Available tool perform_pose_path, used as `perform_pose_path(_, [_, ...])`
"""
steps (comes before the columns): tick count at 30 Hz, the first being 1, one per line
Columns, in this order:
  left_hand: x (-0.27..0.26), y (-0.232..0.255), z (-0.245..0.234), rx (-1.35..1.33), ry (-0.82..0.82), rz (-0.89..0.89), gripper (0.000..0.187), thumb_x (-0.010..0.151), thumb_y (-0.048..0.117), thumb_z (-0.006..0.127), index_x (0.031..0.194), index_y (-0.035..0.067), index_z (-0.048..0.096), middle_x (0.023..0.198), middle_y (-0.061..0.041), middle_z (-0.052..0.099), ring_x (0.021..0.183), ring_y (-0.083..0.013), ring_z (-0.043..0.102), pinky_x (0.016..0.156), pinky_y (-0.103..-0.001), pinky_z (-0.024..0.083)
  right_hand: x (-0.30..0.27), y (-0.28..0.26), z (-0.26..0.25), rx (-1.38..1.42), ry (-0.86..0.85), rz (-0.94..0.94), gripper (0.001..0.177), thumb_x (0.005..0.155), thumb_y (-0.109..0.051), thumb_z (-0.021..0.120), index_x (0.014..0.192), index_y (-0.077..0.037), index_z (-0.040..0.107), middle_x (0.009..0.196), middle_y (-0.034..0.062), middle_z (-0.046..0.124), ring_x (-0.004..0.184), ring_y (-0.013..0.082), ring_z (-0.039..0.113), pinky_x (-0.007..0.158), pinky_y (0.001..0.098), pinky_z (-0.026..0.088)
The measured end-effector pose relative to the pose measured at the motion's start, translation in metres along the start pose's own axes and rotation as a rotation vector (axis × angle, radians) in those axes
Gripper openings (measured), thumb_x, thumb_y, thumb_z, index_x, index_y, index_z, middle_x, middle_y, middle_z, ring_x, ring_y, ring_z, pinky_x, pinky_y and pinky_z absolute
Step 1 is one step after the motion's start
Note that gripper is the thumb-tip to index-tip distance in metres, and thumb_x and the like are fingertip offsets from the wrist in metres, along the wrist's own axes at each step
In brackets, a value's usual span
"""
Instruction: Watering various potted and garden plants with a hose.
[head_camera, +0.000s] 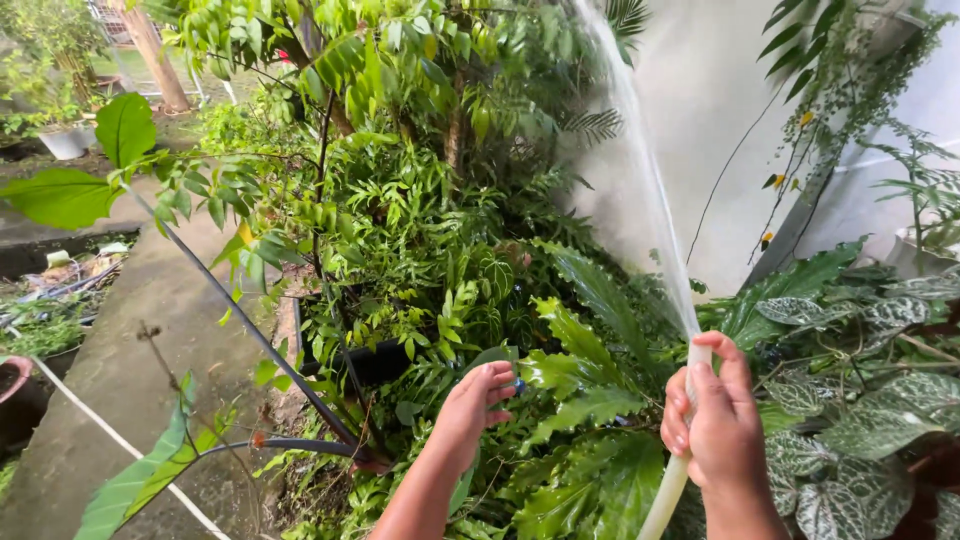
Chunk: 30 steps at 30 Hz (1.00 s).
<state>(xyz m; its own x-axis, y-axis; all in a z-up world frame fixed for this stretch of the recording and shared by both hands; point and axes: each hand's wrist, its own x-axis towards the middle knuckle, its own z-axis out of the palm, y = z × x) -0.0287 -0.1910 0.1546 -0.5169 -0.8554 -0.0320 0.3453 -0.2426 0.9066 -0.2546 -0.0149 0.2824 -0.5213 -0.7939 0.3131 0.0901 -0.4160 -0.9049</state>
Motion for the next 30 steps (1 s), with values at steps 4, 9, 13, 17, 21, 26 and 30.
perform_pose_path(4, [-0.009, 0.001, -0.016, -0.031, 0.039, -0.009, 0.046, 0.1, 0.041, 0.05, 0.132, 0.011, 0.066, 0.128, -0.005, 0.069, 0.111, -0.0183, 0.064, 0.087, -0.039, 0.054, 0.002, -0.004, 0.013, -0.006, 0.002, -0.023, 0.024, 0.106, -0.018, 0.037, 0.128, -0.022, 0.046, 0.069, 0.0073, 0.045, 0.037, 0.0109, 0.034, 0.03, 0.0268, 0.032])
perform_pose_path(9, [-0.029, 0.008, -0.029, -0.018, 0.08, -0.003, 0.048, 0.098, 0.042, 0.05, 0.132, 0.012, 0.066, 0.13, -0.004, 0.069, 0.115, -0.018, 0.066, 0.09, -0.039, 0.054, 0.001, -0.005, 0.024, -0.012, -0.024, -0.06, 0.023, 0.107, -0.018, 0.038, 0.127, -0.021, 0.046, 0.068, 0.0068, 0.044, 0.037, 0.0102, 0.034, 0.03, 0.0264, 0.032])
perform_pose_path(13, [-0.037, 0.007, -0.042, -0.015, 0.115, 0.004, 0.049, 0.098, 0.043, 0.051, 0.132, 0.011, 0.066, 0.13, -0.006, 0.07, 0.115, -0.0185, 0.065, 0.089, -0.039, 0.053, -0.001, -0.005, 0.035, -0.038, -0.026, -0.045, 0.022, 0.107, -0.018, 0.038, 0.127, -0.02, 0.047, 0.068, 0.0059, 0.044, 0.037, 0.0092, 0.033, 0.031, 0.0258, 0.031])
perform_pose_path(17, [-0.043, 0.002, -0.052, -0.043, 0.124, 0.01, 0.05, 0.098, 0.043, 0.051, 0.132, 0.01, 0.065, 0.129, -0.007, 0.07, 0.113, -0.0183, 0.065, 0.088, -0.038, 0.052, 0.001, 0.006, 0.036, -0.044, -0.019, 0.002, 0.023, 0.105, -0.018, 0.04, 0.126, -0.022, 0.047, 0.067, 0.005, 0.043, 0.037, 0.0087, 0.034, 0.03, 0.0255, 0.032])
perform_pose_path(21, [-0.051, 0.003, -0.054, -0.041, 0.134, 0.0, 0.05, 0.097, 0.043, 0.052, 0.131, 0.009, 0.066, 0.126, -0.006, 0.07, 0.111, -0.018, 0.066, 0.088, -0.038, 0.052, 0.0, 0.018, 0.035, -0.079, -0.033, 0.037, 0.024, 0.105, -0.019, 0.041, 0.128, -0.021, 0.049, 0.067, 0.0046, 0.045, 0.038, 0.0075, 0.034, 0.03, 0.0252, 0.031])
perform_pose_path(26, [-0.051, 0.005, -0.052, -0.037, 0.134, -0.008, 0.05, 0.097, 0.044, 0.052, 0.131, 0.01, 0.066, 0.126, -0.005, 0.07, 0.111, -0.0168, 0.065, 0.088, -0.038, 0.052, -0.001, 0.031, 0.029, -0.096, -0.03, 0.094, 0.024, 0.104, -0.022, 0.043, 0.127, -0.022, 0.049, 0.066, 0.0043, 0.044, 0.036, 0.0078, 0.034, 0.029, 0.0252, 0.03])
perform_pose_path(30, [-0.051, 0.006, -0.05, -0.023, 0.142, -0.031, 0.049, 0.098, 0.044, 0.052, 0.131, 0.01, 0.066, 0.126, -0.004, 0.07, 0.11, -0.0164, 0.065, 0.088, -0.037, 0.051, -0.002, 0.037, 0.025, -0.111, -0.029, 0.105, 0.024, 0.104, -0.022, 0.044, 0.127, -0.021, 0.05, 0.065, 0.0043, 0.044, 0.036, 0.008, 0.034, 0.029, 0.0252, 0.029])
